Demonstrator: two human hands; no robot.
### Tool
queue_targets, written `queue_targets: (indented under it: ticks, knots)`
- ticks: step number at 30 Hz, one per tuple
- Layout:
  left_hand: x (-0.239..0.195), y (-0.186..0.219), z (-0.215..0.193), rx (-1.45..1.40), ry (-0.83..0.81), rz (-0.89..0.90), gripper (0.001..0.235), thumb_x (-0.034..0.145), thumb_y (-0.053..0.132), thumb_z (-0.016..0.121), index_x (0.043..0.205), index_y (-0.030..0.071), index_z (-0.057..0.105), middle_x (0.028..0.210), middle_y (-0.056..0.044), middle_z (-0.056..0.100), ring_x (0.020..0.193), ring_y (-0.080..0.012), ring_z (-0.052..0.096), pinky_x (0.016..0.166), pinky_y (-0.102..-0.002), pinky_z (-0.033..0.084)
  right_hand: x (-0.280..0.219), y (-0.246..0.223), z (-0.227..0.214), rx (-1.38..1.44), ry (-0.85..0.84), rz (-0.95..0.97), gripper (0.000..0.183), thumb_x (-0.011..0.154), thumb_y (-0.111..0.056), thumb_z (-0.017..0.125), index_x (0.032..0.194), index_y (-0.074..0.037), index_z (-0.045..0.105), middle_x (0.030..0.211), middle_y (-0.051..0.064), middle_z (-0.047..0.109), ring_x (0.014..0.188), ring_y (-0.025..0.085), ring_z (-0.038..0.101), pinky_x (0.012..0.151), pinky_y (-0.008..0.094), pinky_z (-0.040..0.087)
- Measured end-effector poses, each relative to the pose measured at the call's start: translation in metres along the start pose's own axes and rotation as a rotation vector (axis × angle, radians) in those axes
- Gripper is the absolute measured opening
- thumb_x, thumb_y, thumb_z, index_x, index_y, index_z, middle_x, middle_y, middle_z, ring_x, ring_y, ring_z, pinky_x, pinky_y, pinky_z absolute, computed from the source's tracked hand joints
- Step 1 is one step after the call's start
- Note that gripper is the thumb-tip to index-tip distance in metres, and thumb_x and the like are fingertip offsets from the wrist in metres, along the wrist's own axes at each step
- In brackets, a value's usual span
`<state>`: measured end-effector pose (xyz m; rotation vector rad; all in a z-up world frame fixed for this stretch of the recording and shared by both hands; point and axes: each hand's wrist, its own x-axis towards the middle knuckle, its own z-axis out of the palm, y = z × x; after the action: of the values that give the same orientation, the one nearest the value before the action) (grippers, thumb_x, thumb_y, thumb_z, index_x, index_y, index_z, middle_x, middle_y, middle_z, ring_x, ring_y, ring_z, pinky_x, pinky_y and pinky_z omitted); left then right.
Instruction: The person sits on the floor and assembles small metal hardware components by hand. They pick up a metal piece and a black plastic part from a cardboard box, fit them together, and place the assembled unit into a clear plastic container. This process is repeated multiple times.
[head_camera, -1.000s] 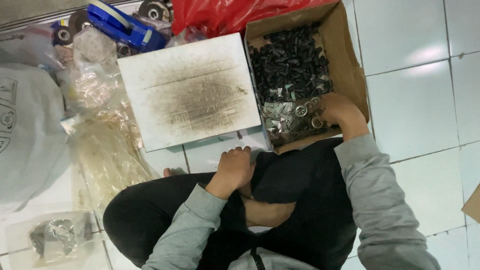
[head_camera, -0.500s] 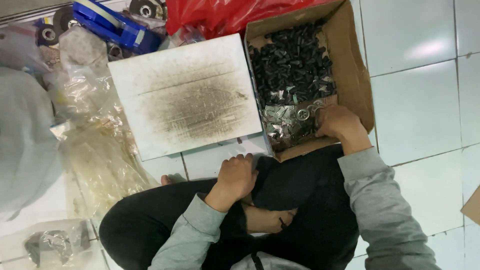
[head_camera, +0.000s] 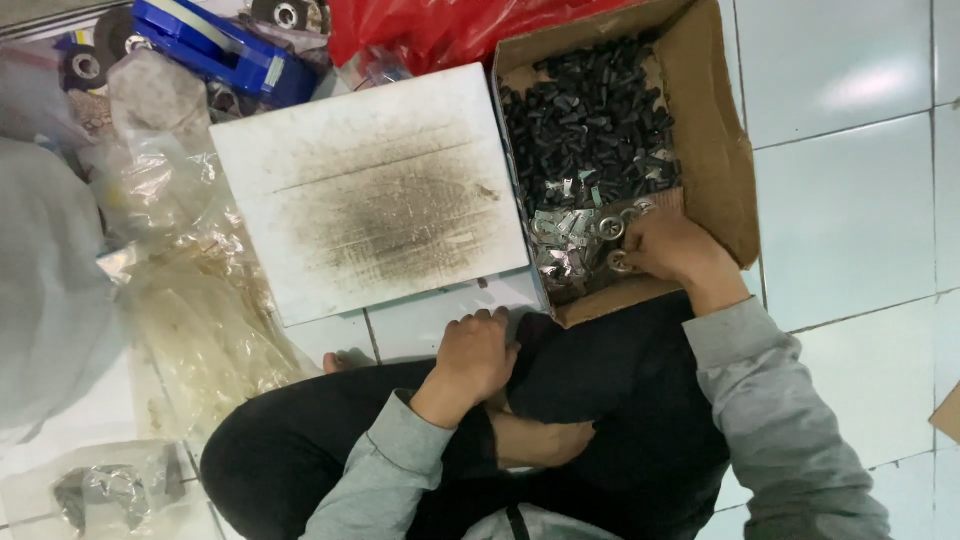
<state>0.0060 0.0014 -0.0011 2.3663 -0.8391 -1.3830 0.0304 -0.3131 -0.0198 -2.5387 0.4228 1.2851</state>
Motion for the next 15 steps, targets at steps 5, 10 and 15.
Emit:
queue_targets:
  ticks: [5,10,15]
  knots:
    - [-0.013,0.0,-0.02,-0.178,0.019,0.041,0.056,0.098,0.029,0.056,0.14,-0.008,0.054,0.117,-0.03,0.068,0.109,-0.0438,0.068,0.094,-0.052,0.053,-0.026,0.015,-0.032,0.131,0.065,0.06,0.04,0.094,-0.028,0.067,0.126,-0.005,0.074,0.122,0.026,0.073,0.116,0.045,0.067,0.095,0.053,0.055]
    - [-0.039,0.016,-0.066,-0.491,0.103,0.123,0.056,0.098,0.027,0.056,0.139,-0.011,0.055,0.123,-0.036,0.065,0.113,-0.0514,0.066,0.094,-0.055,0.054,-0.035,0.017,-0.033,0.217,0.114,0.07,0.043,0.094,-0.024,0.064,0.132,-0.003,0.069,0.124,0.028,0.071,0.117,0.047,0.066,0.096,0.055,0.054]
    - [-0.036,0.014,-0.059,-0.627,0.398,0.21,0.047,0.097,0.023,0.06,0.135,-0.005,0.06,0.115,-0.032,0.069,0.096,-0.0444,0.072,0.081,-0.05,0.059,-0.026,0.028,-0.031,0.284,0.308,-0.026,0.036,0.093,-0.022,0.064,0.125,-0.009,0.073,0.117,0.024,0.073,0.111,0.045,0.067,0.089,0.055,0.055]
